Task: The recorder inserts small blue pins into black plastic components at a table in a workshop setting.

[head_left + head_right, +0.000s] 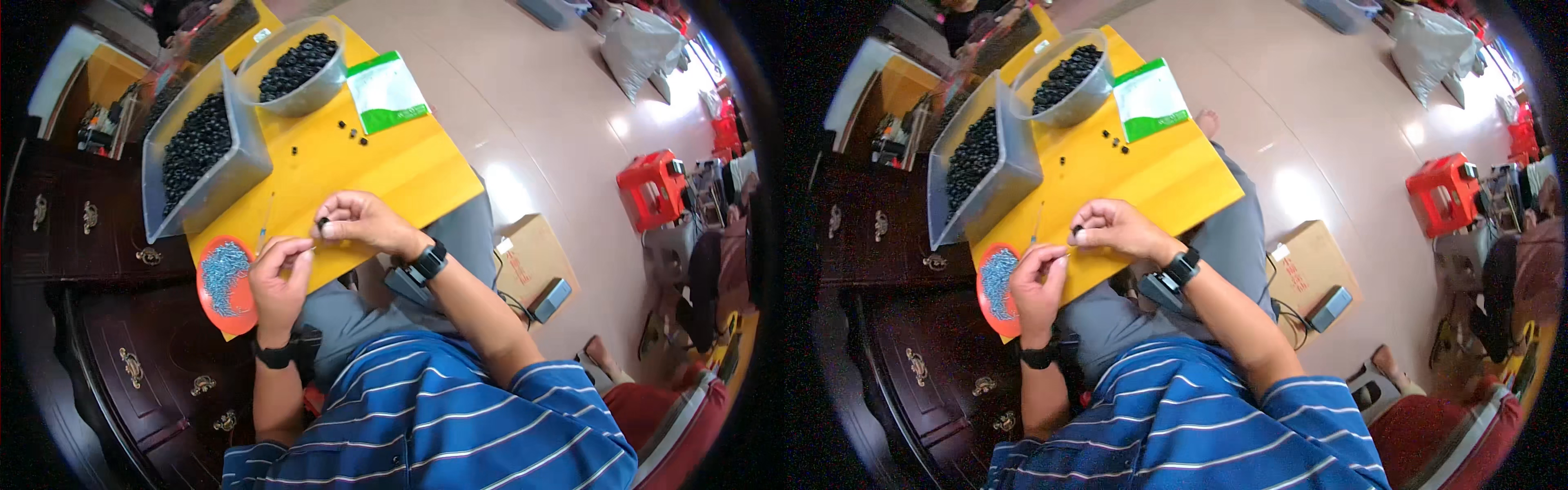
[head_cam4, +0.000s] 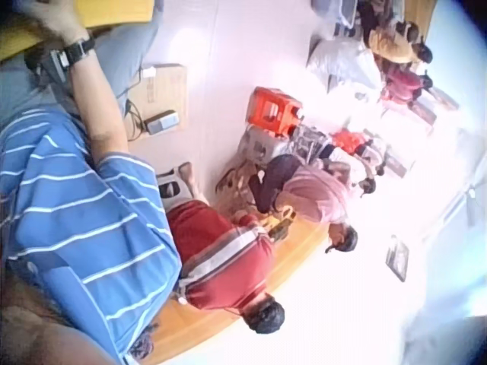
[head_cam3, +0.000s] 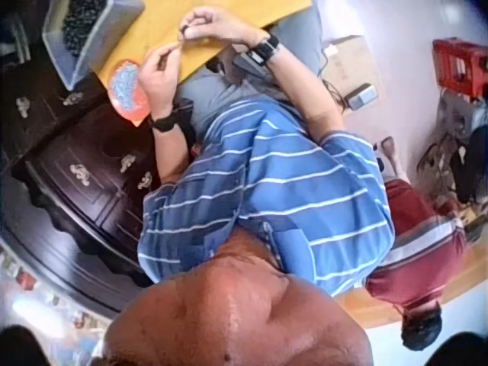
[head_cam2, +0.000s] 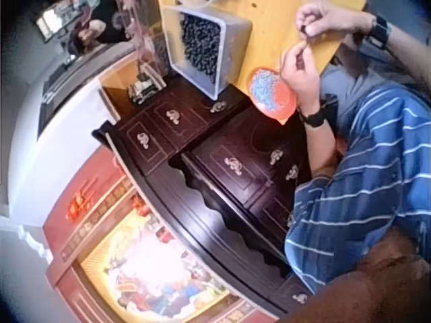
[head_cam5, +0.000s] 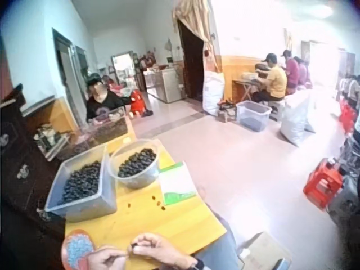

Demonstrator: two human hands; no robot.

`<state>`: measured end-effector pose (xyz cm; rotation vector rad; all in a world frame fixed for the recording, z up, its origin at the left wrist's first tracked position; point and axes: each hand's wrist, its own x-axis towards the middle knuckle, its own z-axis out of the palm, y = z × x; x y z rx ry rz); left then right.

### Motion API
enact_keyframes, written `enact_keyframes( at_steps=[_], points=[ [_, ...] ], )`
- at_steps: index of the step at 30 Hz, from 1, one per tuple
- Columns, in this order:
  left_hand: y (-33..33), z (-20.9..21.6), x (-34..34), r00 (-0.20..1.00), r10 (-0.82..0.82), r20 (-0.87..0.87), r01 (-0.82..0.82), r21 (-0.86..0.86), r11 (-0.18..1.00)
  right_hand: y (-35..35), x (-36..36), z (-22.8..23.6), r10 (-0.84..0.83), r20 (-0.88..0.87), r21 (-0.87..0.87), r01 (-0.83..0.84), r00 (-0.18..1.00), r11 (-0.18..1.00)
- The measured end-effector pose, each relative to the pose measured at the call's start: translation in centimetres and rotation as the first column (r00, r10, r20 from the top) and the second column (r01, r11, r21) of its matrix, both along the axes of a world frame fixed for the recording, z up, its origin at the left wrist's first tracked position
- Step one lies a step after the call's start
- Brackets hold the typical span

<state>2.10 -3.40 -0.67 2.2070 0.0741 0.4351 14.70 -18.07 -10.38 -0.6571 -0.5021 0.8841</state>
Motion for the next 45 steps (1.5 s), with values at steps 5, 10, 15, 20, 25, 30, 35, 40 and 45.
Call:
enact_keyframes(
  at_steps=[5,10,15,20,25,30,35,40,45],
  points=[
    [-0.1,-1.3,2.3,0.999,0.040,-0.012,-0.041,-0.092,0.995,-0.4,0.2,-0.6,-0.115,-0.071,-0.039,0.112,0.991,0.993],
    [-0.1,-1.5,2.8,1.000,-0.014,-0.018,0.010,-0.161,0.987,-0.7,0.5,0.0,-0.047,-0.172,0.069,0.060,0.984,0.996],
    [-0.5,-0.9,3.3,1.000,0.004,0.006,-0.002,-0.206,0.979,-0.9,0.6,-0.2,-0.021,-0.241,0.094,0.044,0.970,0.995],
    [-1.0,-0.2,3.8,1.000,-0.018,0.022,0.022,-0.202,0.979,-0.9,0.7,-0.5,-0.020,-0.297,0.103,0.053,0.955,0.993],
    [-0.6,-0.2,4.1,1.000,-0.003,0.021,0.007,-0.172,0.985,-0.7,0.5,-0.2,-0.071,-0.226,0.054,0.085,0.971,0.995],
    [-0.5,0.8,4.8,0.998,0.034,0.049,-0.027,-0.125,0.992,-0.6,0.3,-0.1,-0.148,-0.102,-0.054,0.143,0.984,0.988],
    [-0.7,1.2,4.8,0.999,-0.031,0.020,0.032,-0.051,0.998,-0.6,0.2,0.2,-0.124,-0.019,-0.088,0.122,0.992,0.989],
    [-0.4,0.8,4.3,0.997,-0.034,-0.066,0.034,0.002,0.999,-0.6,0.3,0.3,-0.101,0.043,-0.114,0.106,0.994,0.988],
    [-0.2,1.2,4.5,0.993,-0.116,0.003,0.115,0.068,0.991,-0.6,0.4,0.2,-0.053,0.032,-0.117,0.057,0.998,0.991]
  ],
)
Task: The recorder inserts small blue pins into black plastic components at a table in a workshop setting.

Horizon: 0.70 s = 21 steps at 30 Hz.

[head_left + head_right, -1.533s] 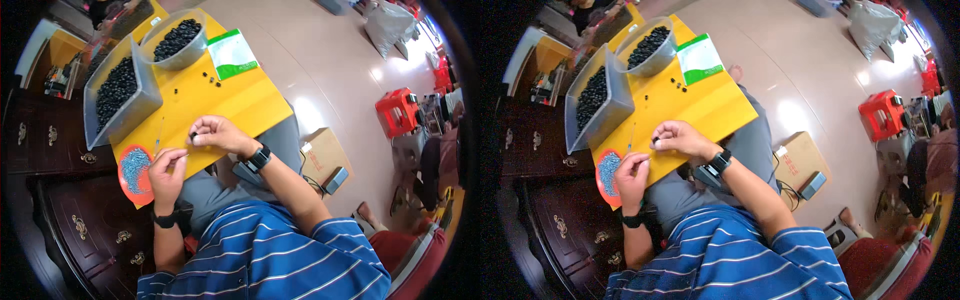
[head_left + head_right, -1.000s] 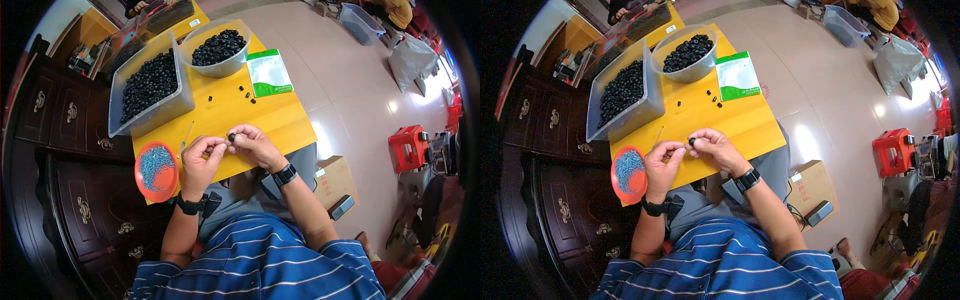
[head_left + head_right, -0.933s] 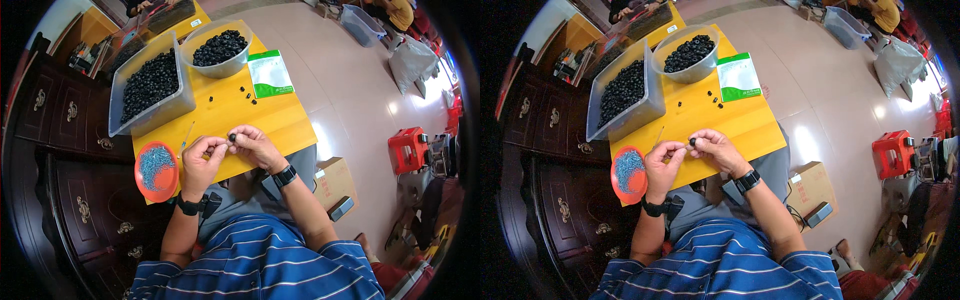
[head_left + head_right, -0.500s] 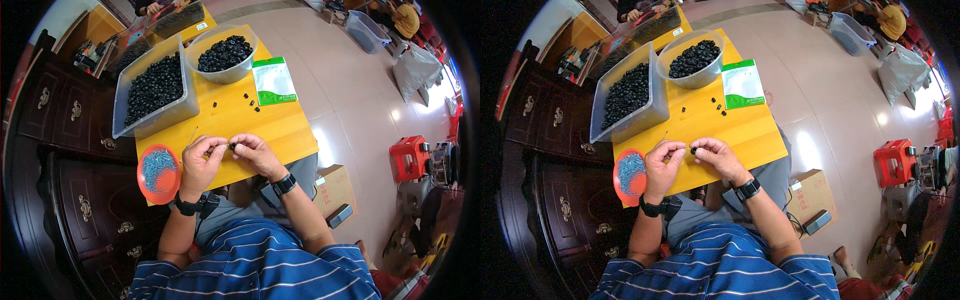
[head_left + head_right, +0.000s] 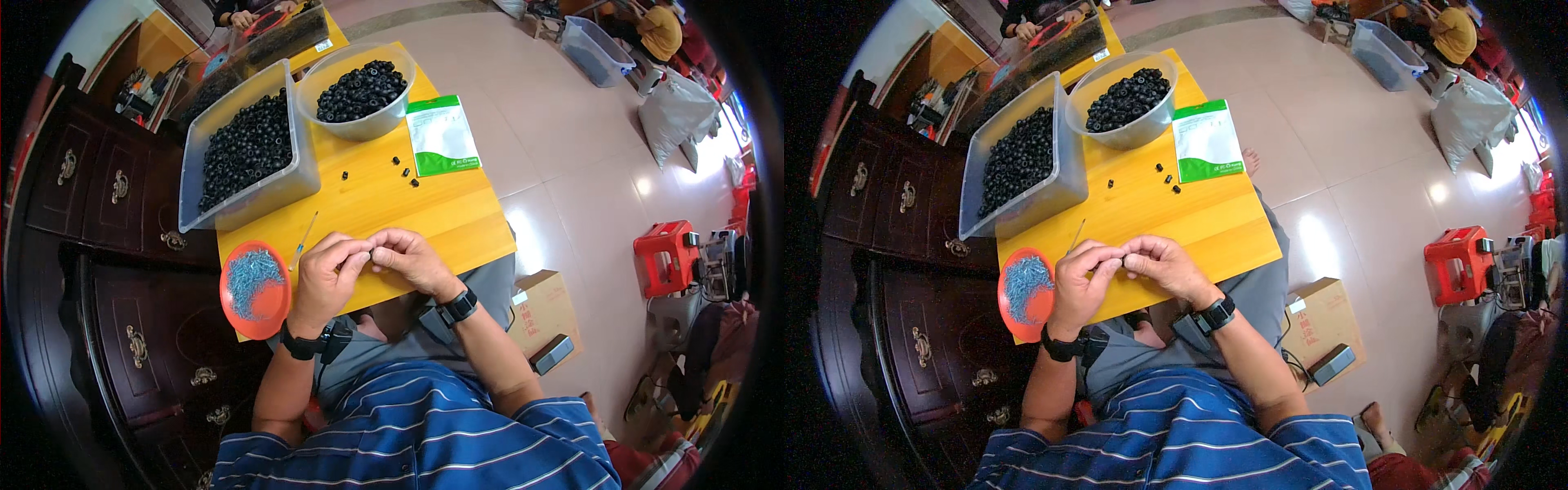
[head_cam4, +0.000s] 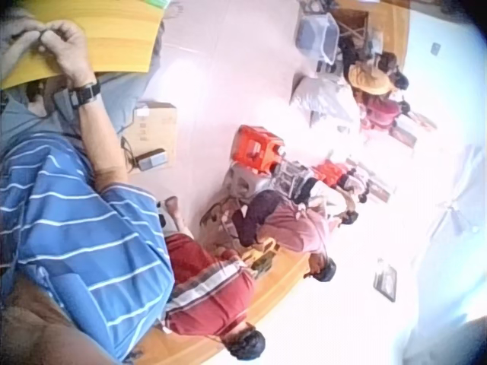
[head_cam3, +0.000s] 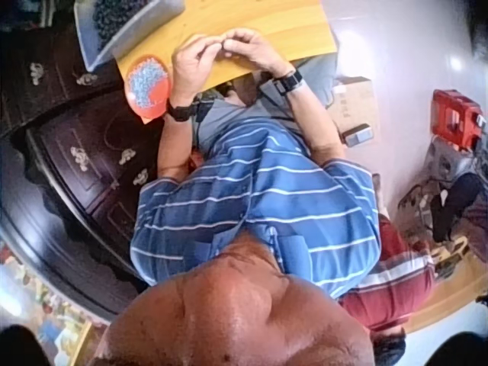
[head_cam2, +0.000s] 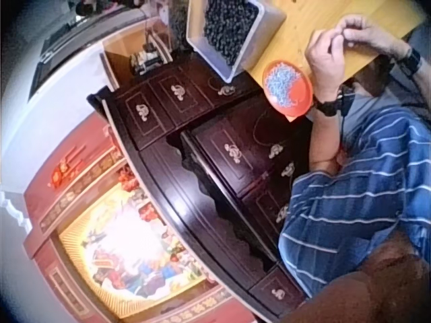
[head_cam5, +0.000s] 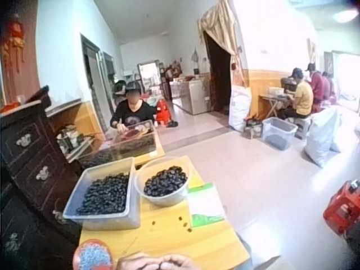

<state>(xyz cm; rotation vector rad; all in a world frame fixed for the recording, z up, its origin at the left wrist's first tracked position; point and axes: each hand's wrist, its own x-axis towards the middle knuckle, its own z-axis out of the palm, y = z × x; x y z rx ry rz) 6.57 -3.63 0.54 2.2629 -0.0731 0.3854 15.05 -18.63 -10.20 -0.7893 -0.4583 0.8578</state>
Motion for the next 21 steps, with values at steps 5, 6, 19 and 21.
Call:
enact_keyframes(
  at_steps=[5,6,19,21],
  points=[
    [-0.5,-0.5,0.0,0.999,-0.031,0.009,0.031,-0.037,0.999,-0.2,0.1,0.1,0.014,-0.005,0.018,-0.014,1.000,1.000],
    [-0.8,-0.5,-0.1,0.999,-0.032,0.012,0.032,-0.076,0.997,-0.2,0.0,0.3,0.011,-0.027,0.054,-0.009,1.000,0.998],
    [1.4,-2.2,7.1,0.996,-0.029,-0.087,0.022,-0.078,0.997,-1.5,-0.3,-0.1,0.044,-0.214,0.203,0.000,0.976,0.979],
    [1.0,-3.7,9.5,0.997,-0.043,-0.071,0.041,-0.039,0.998,-1.8,-0.4,-0.2,0.077,-0.289,0.296,0.013,0.954,0.955]
  ],
)
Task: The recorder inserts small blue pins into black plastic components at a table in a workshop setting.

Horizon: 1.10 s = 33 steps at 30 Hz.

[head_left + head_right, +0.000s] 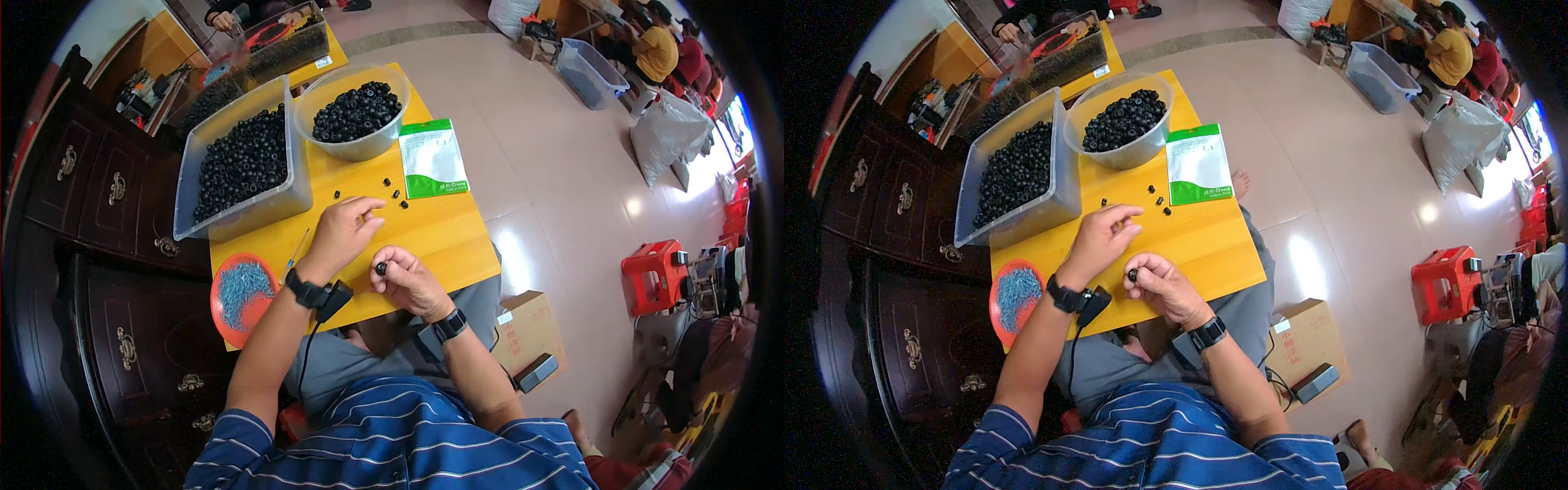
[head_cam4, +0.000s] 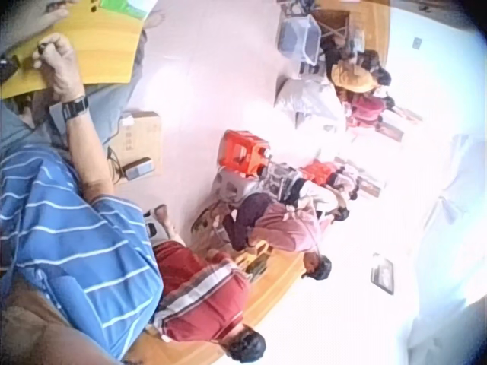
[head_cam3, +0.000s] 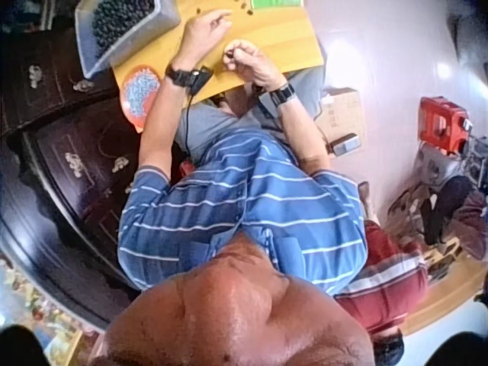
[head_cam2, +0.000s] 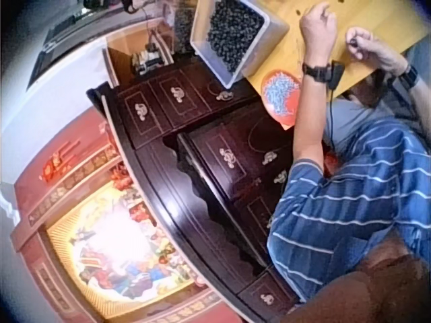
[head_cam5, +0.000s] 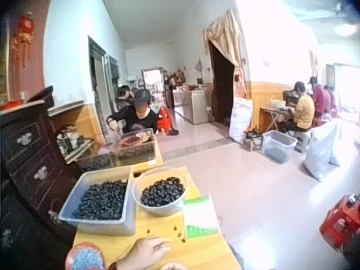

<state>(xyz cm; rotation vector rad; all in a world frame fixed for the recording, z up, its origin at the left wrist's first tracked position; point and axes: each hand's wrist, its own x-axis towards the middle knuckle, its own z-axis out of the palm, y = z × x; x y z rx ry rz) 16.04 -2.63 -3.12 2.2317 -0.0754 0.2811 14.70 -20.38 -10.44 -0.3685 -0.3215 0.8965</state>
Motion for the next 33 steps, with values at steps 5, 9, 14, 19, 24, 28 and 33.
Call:
enact_keyframes(
  at_steps=[5,9,14,19,24,28,33],
  points=[
    [-1.1,-2.7,3.1,0.998,-0.046,0.041,0.037,0.192,0.981,0.4,0.0,0.1,0.014,-0.038,0.020,-0.013,0.999,1.000],
    [-2.0,-3.7,3.9,0.998,-0.034,0.056,0.017,0.272,0.962,0.1,0.1,0.1,0.026,-0.035,-0.006,-0.026,0.999,1.000],
    [-2.0,-3.8,3.7,1.000,-0.026,-0.017,0.030,0.330,0.944,0.2,0.0,0.2,0.022,-0.012,-0.040,-0.022,1.000,0.999],
    [-1.0,-3.6,1.4,0.998,0.027,0.049,-0.035,0.175,0.984,0.3,0.1,0.3,0.028,-0.032,-0.003,-0.028,0.999,1.000],
    [0.4,-2.2,-3.4,0.988,0.151,-0.008,-0.151,-0.138,0.979,0.3,0.2,0.3,0.009,-0.074,-0.053,-0.013,0.997,0.999],
    [1.4,-1.2,-7.1,0.967,0.237,0.087,-0.204,-0.287,0.936,0.8,0.4,0.1,0.013,-0.033,-0.123,-0.017,0.999,0.992],
    [1.8,1.1,-10.7,0.984,0.174,0.043,-0.159,-0.234,0.959,1.4,0.1,1.8,0.053,-0.009,-0.201,-0.054,0.999,0.978]
  ],
)
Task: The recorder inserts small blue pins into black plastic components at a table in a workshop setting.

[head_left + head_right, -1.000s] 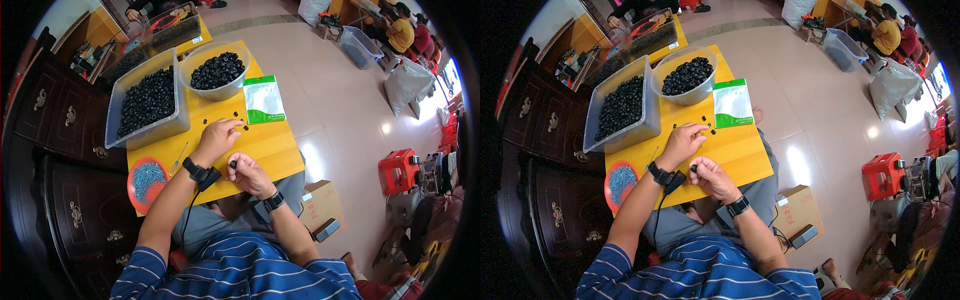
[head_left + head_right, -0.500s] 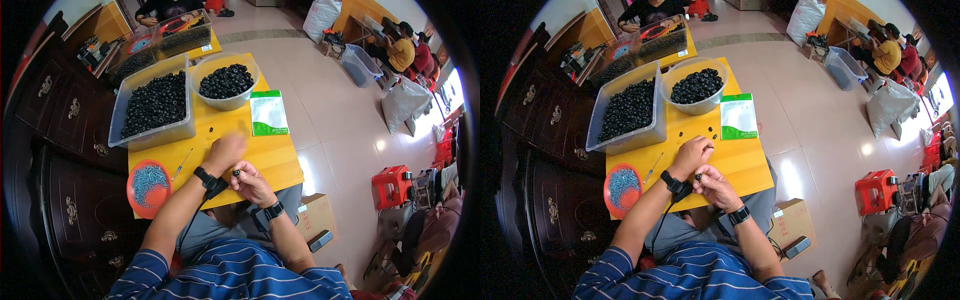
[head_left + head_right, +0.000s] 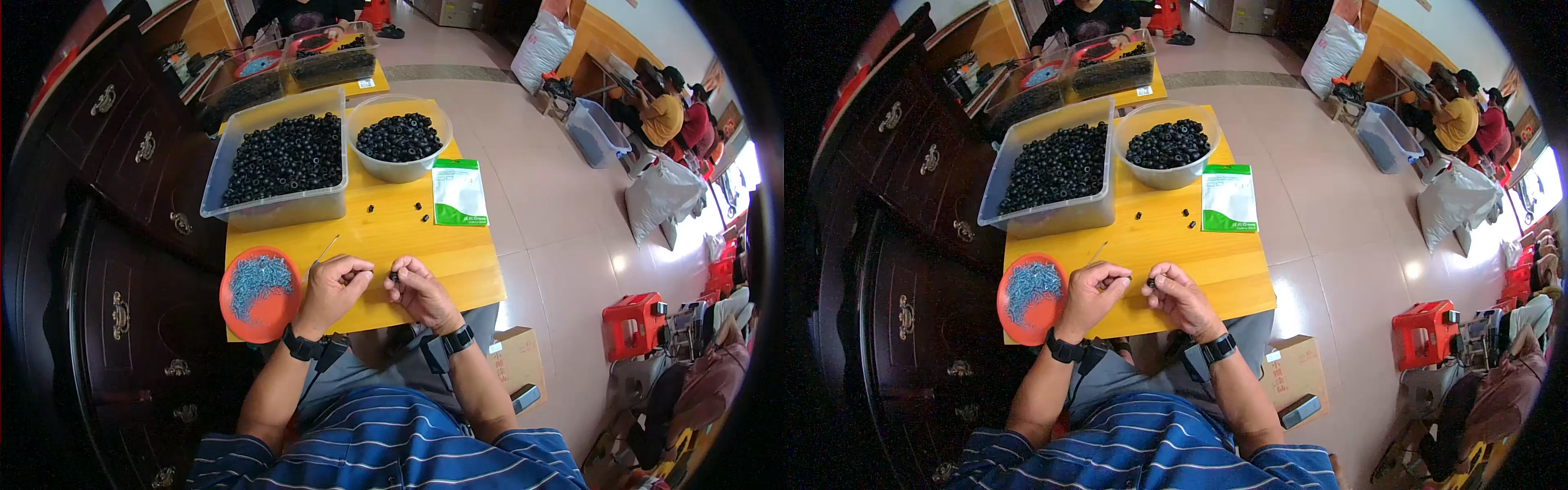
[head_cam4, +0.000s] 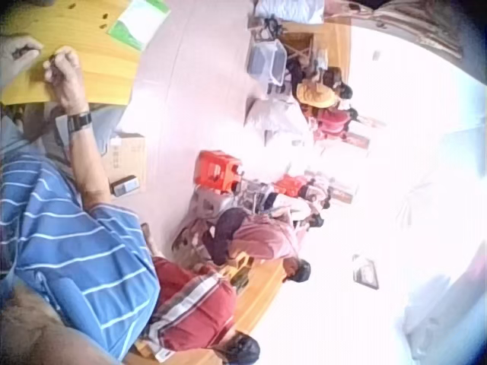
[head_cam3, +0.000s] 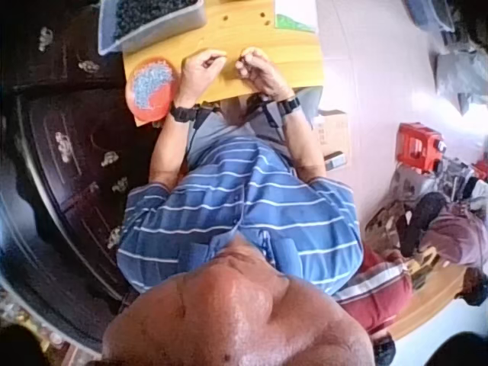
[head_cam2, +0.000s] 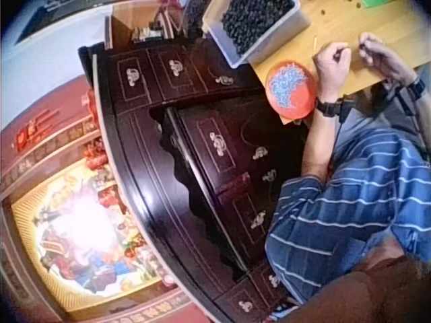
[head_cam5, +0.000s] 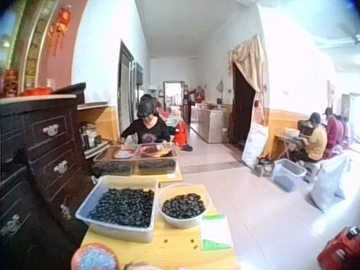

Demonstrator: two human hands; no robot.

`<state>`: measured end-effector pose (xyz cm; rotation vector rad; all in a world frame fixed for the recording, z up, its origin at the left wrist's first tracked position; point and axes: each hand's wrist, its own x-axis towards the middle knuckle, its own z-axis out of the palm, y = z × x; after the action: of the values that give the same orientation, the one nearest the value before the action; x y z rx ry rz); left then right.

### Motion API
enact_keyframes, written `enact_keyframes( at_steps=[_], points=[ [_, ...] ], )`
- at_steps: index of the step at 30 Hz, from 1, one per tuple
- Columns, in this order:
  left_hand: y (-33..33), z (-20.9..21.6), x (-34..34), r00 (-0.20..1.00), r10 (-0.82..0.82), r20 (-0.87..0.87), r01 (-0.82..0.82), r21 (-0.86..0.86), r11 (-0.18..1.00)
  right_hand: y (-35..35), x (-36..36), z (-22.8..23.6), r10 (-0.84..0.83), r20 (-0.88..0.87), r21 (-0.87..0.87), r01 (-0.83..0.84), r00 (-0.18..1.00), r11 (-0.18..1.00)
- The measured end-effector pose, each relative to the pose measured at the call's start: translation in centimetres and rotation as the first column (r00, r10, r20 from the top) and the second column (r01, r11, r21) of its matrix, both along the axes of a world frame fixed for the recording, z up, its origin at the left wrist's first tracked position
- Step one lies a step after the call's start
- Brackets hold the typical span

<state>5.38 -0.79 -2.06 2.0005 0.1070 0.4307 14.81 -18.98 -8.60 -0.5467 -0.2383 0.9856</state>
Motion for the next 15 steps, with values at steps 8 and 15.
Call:
enact_keyframes(
  at_steps=[8,15],
  points=[
    [-0.5,0.5,-2.1,0.993,0.073,0.089,-0.071,-0.027,0.997,2.2,-1.6,0.8,0.045,-0.050,-0.028,-0.046,0.998,0.999],
    [-0.4,0.0,-2.9,0.982,0.158,0.108,-0.157,-0.012,0.987,2.5,-2.3,0.2,0.039,0.012,-0.103,-0.038,0.999,0.994]
  ],
)
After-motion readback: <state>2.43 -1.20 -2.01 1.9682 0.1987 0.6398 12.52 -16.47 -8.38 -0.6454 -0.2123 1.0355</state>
